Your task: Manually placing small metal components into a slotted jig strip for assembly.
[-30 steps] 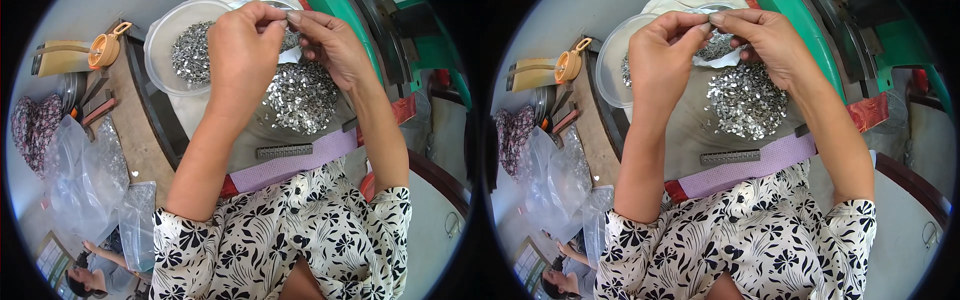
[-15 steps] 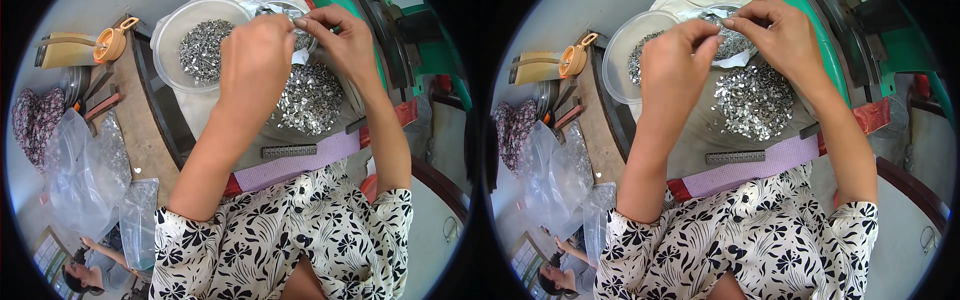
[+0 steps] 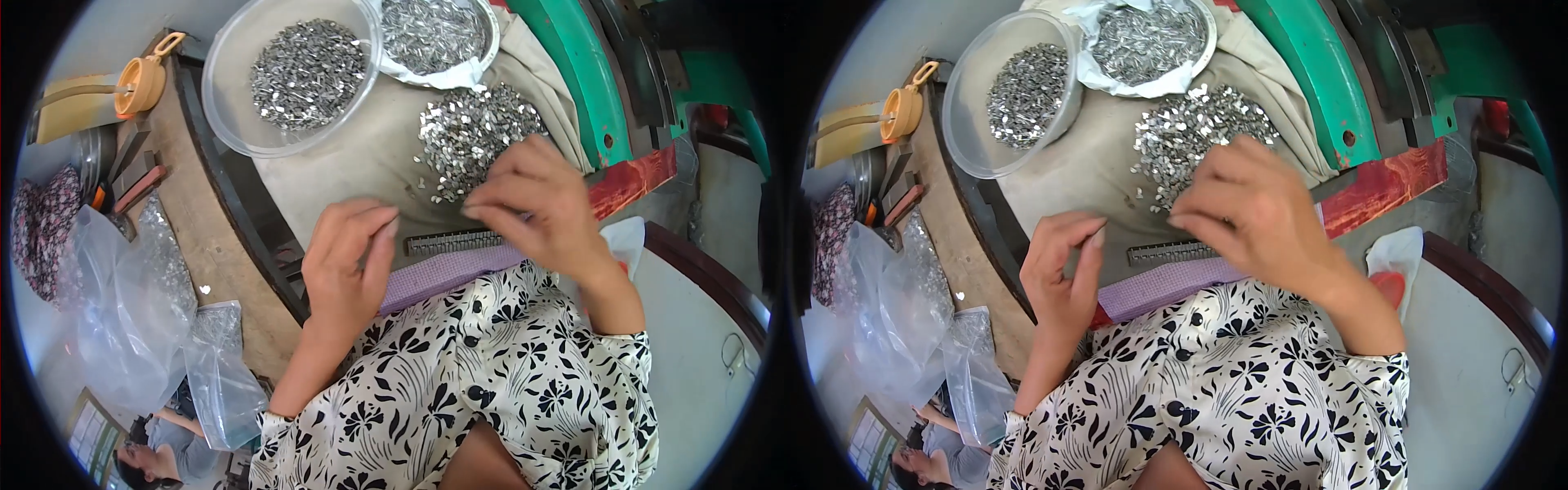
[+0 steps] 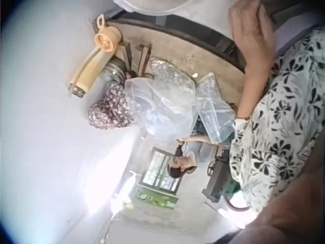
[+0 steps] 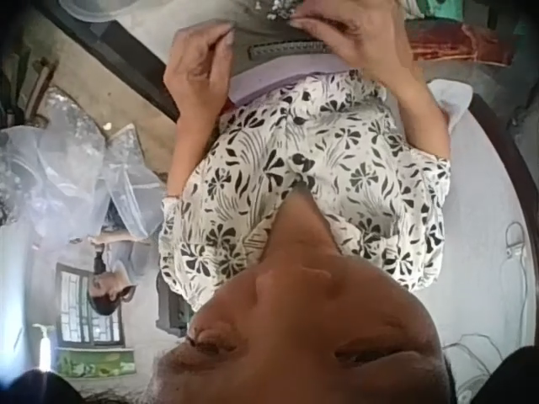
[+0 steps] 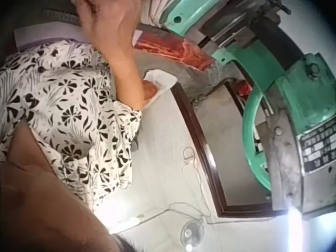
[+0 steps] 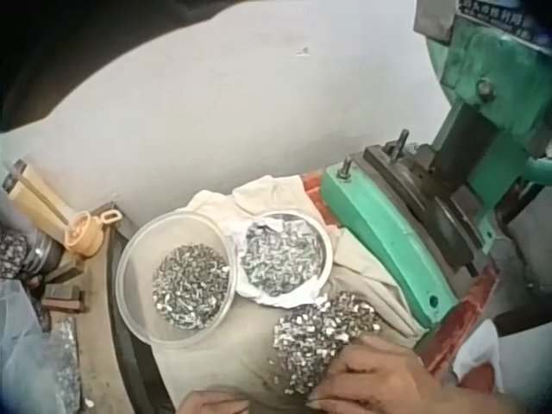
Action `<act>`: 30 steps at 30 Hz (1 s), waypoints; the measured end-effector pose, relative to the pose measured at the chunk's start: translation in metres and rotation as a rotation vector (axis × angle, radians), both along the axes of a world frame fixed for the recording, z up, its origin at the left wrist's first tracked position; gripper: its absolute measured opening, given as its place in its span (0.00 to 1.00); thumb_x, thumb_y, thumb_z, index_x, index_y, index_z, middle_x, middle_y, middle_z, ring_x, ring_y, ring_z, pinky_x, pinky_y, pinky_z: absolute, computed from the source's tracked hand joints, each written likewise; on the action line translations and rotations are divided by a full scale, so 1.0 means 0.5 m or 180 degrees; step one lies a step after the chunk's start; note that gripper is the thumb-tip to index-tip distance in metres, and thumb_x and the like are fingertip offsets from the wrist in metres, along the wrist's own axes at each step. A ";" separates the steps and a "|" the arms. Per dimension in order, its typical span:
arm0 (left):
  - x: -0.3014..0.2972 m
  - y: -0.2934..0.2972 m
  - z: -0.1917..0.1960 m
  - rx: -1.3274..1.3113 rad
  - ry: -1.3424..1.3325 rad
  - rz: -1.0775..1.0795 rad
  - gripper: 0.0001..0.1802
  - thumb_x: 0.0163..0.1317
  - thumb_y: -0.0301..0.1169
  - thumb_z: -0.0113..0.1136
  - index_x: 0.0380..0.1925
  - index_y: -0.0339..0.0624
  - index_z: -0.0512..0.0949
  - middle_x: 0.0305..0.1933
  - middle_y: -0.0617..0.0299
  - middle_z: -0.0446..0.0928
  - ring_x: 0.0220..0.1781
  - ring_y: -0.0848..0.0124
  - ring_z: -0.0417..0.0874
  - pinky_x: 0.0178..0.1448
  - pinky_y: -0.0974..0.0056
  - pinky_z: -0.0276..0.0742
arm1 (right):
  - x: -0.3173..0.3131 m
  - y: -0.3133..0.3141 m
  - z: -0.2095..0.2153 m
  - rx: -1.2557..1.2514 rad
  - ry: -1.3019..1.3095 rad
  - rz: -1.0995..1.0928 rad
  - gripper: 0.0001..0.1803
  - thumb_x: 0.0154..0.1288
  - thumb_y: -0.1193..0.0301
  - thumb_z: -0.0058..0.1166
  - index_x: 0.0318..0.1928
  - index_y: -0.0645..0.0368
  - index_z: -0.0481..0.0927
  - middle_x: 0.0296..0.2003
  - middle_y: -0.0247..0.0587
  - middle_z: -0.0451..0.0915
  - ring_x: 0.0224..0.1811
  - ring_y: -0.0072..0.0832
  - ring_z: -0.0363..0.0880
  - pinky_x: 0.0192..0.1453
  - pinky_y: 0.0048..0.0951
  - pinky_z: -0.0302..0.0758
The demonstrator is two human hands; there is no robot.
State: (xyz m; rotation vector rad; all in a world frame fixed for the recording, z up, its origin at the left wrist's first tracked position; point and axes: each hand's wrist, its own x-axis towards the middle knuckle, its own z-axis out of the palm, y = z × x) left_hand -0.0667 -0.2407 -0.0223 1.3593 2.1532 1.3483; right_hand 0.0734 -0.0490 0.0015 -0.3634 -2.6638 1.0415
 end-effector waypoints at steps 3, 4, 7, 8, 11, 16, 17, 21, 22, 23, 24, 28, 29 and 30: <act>0.014 -0.025 -0.015 -0.0374 -0.0381 0.0216 0.09 0.59 0.16 0.63 0.40 0.34 0.80 0.41 0.54 0.80 0.40 0.65 0.81 0.43 0.66 0.77 | 0.026 -0.028 -0.050 0.0361 -0.0120 -0.0018 0.07 0.49 0.71 0.69 0.30 0.54 0.85 0.31 0.32 0.76 0.39 0.35 0.73 0.42 0.35 0.72; 0.014 -0.030 -0.022 -0.0380 -0.0402 0.0213 0.09 0.59 0.16 0.63 0.40 0.34 0.80 0.41 0.54 0.80 0.40 0.65 0.81 0.43 0.66 0.77 | 0.028 -0.032 -0.060 0.0137 -0.0186 -0.0124 0.06 0.49 0.71 0.69 0.30 0.53 0.85 0.31 0.30 0.76 0.41 0.35 0.72 0.45 0.36 0.70; 0.015 -0.034 -0.031 -0.0433 -0.0463 0.0259 0.09 0.59 0.16 0.63 0.40 0.34 0.80 0.41 0.55 0.79 0.39 0.66 0.81 0.42 0.67 0.77 | 0.025 -0.020 -0.043 0.0270 -0.0178 -0.0231 0.06 0.50 0.70 0.69 0.30 0.53 0.86 0.31 0.29 0.77 0.41 0.34 0.72 0.45 0.36 0.67; 0.014 -0.033 -0.030 -0.0489 -0.0534 0.0299 0.09 0.60 0.16 0.63 0.40 0.35 0.81 0.41 0.55 0.79 0.39 0.66 0.80 0.42 0.67 0.77 | 0.028 -0.017 -0.043 0.0060 -0.0126 -0.0284 0.05 0.52 0.69 0.69 0.30 0.52 0.87 0.32 0.27 0.78 0.42 0.34 0.71 0.47 0.36 0.63; 0.016 -0.032 -0.033 -0.0512 -0.0621 0.0335 0.08 0.60 0.17 0.63 0.40 0.36 0.81 0.41 0.56 0.78 0.38 0.67 0.80 0.41 0.68 0.76 | 0.045 -0.009 -0.028 -0.0051 -0.0388 -0.0213 0.05 0.53 0.69 0.69 0.31 0.52 0.88 0.32 0.26 0.78 0.44 0.33 0.70 0.50 0.37 0.60; 0.023 -0.030 -0.035 -0.0526 -0.0576 0.0355 0.08 0.60 0.18 0.64 0.40 0.36 0.81 0.41 0.56 0.77 0.38 0.68 0.79 0.39 0.68 0.75 | 0.063 -0.023 -0.025 -0.0130 -0.0632 -0.0207 0.05 0.54 0.69 0.69 0.32 0.51 0.88 0.33 0.26 0.78 0.46 0.32 0.68 0.53 0.37 0.57; 0.023 -0.031 -0.035 -0.0532 -0.0545 0.0358 0.08 0.60 0.18 0.64 0.40 0.36 0.81 0.42 0.56 0.77 0.38 0.67 0.79 0.39 0.68 0.75 | 0.064 -0.024 -0.027 -0.0099 -0.0629 -0.0207 0.05 0.54 0.69 0.69 0.32 0.51 0.88 0.33 0.26 0.77 0.46 0.31 0.68 0.53 0.37 0.56; 0.022 -0.028 -0.036 -0.0580 -0.0512 0.0357 0.09 0.59 0.18 0.64 0.40 0.36 0.81 0.42 0.55 0.76 0.38 0.65 0.79 0.40 0.67 0.76 | 0.068 -0.022 -0.028 -0.0135 -0.0738 -0.0210 0.05 0.53 0.68 0.69 0.32 0.51 0.89 0.33 0.26 0.77 0.46 0.31 0.67 0.53 0.37 0.56; 0.022 -0.029 -0.036 -0.0579 -0.0519 0.0362 0.09 0.59 0.18 0.64 0.40 0.36 0.81 0.42 0.55 0.76 0.38 0.65 0.79 0.40 0.67 0.76 | 0.068 -0.023 -0.028 -0.0124 -0.0739 -0.0229 0.05 0.52 0.68 0.70 0.32 0.50 0.89 0.33 0.25 0.76 0.46 0.32 0.67 0.53 0.38 0.56; 0.022 -0.029 -0.037 -0.0578 -0.0514 0.0368 0.09 0.59 0.18 0.64 0.40 0.36 0.81 0.42 0.55 0.76 0.39 0.65 0.79 0.40 0.66 0.76 | 0.067 -0.025 -0.027 -0.0113 -0.0739 -0.0249 0.05 0.52 0.68 0.70 0.31 0.50 0.89 0.34 0.25 0.76 0.46 0.32 0.67 0.53 0.38 0.56; 0.021 -0.030 -0.037 -0.0577 -0.0508 0.0374 0.09 0.59 0.19 0.64 0.41 0.37 0.81 0.42 0.55 0.76 0.39 0.64 0.79 0.41 0.66 0.76 | 0.066 -0.026 -0.027 -0.0112 -0.0746 -0.0241 0.05 0.52 0.68 0.70 0.31 0.50 0.89 0.34 0.25 0.76 0.46 0.32 0.67 0.53 0.38 0.56; 0.022 -0.030 -0.036 -0.0626 -0.0582 0.0377 0.09 0.59 0.19 0.64 0.41 0.37 0.81 0.42 0.55 0.76 0.39 0.64 0.80 0.41 0.66 0.76 | 0.066 -0.033 -0.028 -0.0088 -0.0807 -0.0381 0.06 0.50 0.66 0.72 0.31 0.48 0.89 0.35 0.24 0.75 0.46 0.32 0.65 0.53 0.39 0.55; 0.022 -0.029 -0.036 -0.0625 -0.0566 0.0374 0.10 0.59 0.19 0.64 0.41 0.37 0.81 0.42 0.55 0.76 0.39 0.64 0.80 0.42 0.66 0.76 | 0.068 -0.035 -0.028 -0.0074 -0.0803 -0.0426 0.07 0.50 0.65 0.72 0.31 0.48 0.90 0.34 0.24 0.75 0.46 0.32 0.65 0.53 0.39 0.55; 0.023 -0.028 -0.035 -0.0623 -0.0550 0.0372 0.10 0.59 0.19 0.64 0.41 0.37 0.81 0.42 0.55 0.77 0.40 0.64 0.80 0.42 0.66 0.76 | 0.070 -0.035 -0.028 -0.0073 -0.0811 -0.0433 0.07 0.50 0.65 0.72 0.31 0.48 0.90 0.34 0.24 0.75 0.46 0.32 0.65 0.53 0.39 0.55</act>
